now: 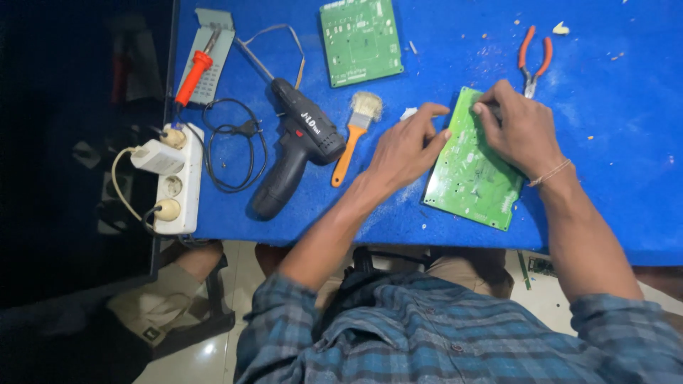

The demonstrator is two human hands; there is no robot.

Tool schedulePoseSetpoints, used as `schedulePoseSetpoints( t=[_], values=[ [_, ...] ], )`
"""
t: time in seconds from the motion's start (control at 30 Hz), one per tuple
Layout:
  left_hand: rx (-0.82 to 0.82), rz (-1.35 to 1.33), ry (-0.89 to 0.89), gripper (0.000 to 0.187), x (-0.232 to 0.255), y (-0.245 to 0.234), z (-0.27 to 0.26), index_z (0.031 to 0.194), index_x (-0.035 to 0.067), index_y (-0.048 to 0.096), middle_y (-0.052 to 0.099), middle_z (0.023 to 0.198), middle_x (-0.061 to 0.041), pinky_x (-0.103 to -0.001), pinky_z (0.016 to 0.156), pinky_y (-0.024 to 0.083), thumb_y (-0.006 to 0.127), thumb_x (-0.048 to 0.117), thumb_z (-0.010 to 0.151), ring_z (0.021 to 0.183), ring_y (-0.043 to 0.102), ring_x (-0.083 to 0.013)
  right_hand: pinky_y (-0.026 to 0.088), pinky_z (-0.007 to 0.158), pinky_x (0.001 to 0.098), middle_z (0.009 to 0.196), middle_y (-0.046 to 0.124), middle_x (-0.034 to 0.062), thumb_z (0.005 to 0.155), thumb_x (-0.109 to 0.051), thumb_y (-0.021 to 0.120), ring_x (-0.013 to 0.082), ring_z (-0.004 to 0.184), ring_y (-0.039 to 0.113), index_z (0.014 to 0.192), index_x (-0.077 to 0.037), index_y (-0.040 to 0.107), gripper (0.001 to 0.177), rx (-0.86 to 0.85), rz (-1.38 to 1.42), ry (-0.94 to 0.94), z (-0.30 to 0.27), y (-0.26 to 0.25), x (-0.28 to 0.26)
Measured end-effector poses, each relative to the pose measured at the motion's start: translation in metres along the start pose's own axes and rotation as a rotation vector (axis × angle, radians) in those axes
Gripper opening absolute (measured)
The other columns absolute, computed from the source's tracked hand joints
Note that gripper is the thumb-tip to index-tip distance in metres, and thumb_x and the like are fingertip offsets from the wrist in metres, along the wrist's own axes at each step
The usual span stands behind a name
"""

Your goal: The person works on a green circuit board placed on a blue table, using their hands to manipulate small components and wires. A heat gun, soldering iron, brush, and pliers are visible on the table but not actively used during the clip.

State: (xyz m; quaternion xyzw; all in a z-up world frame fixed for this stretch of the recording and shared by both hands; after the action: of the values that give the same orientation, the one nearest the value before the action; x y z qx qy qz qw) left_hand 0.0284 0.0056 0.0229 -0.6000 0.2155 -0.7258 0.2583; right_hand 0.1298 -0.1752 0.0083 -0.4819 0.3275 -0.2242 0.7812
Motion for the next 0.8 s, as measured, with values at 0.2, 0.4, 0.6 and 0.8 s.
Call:
schedulePoseSetpoints(
  t=[0.2, 0.4, 0.6, 0.8],
  values=[
    [-0.199, -0.352, 0.23, 0.02, 0.083, -0.043, -0.056, 0.12, 0.019, 0.069, 0.069, 0.09, 0.002, -0.028, 0.076, 0.053, 0.064, 0.014, 0.102, 0.078, 0.061, -0.0101, 0.048, 0.057, 0.0495, 0.085, 0.07, 0.0075, 0.11, -0.022, 0.065, 0.035, 0.069, 0.067, 0.111, -0.013, 0.057, 0.012, -0.001, 0.009, -0.011, 0.003, -0.002, -0.001],
    [-0.591, -0.761, 0.436, 0.02, 0.15, -0.074, -0.1, 0.133, 0.022, 0.06, 0.069, 0.135, -0.003, -0.027, 0.097, 0.068, 0.061, 0.023, 0.113, 0.127, 0.072, -0.0168, 0.047, 0.057, 0.0516, 0.092, 0.073, 0.0089, 0.11, -0.02, 0.065, 0.0379, 0.075, 0.068, 0.112, -0.011, 0.057, 0.012, 0.0, 0.049, -0.015, 0.004, -0.004, -0.004],
    [-0.544, -0.502, 0.528, 0.065, 0.162, -0.062, -0.125, 0.17, 0.027, 0.023, 0.01, 0.192, -0.013, -0.054, 0.155, 0.038, 0.051, 0.05, 0.116, 0.187, 0.021, -0.0339, 0.047, 0.058, 0.0517, 0.09, 0.072, 0.0096, 0.109, -0.019, 0.063, 0.0377, 0.074, 0.068, 0.111, -0.01, 0.057, 0.012, 0.01, 0.054, -0.043, 0.003, -0.005, -0.005],
    [-0.114, -0.303, 0.411, 0.043, 0.152, -0.069, -0.107, 0.149, 0.015, 0.048, 0.05, 0.164, -0.015, -0.045, 0.134, 0.047, 0.066, 0.019, 0.11, 0.156, 0.055, -0.0312, 0.048, 0.052, 0.0461, 0.088, 0.07, 0.0109, 0.111, -0.017, 0.063, 0.0324, 0.068, 0.065, 0.111, -0.006, 0.057, 0.012, 0.002, 0.098, -0.079, 0.004, -0.009, -0.009]
  ],
)
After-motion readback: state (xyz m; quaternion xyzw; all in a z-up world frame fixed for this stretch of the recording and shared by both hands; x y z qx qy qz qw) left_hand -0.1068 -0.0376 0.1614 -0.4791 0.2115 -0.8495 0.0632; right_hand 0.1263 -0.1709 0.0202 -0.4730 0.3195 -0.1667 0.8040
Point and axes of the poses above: each hand's wrist, its own z-axis towards the middle knuckle, its own y-axis out of the palm, x = y × z, the point moved 5 cm from there along z, towards the middle knuckle
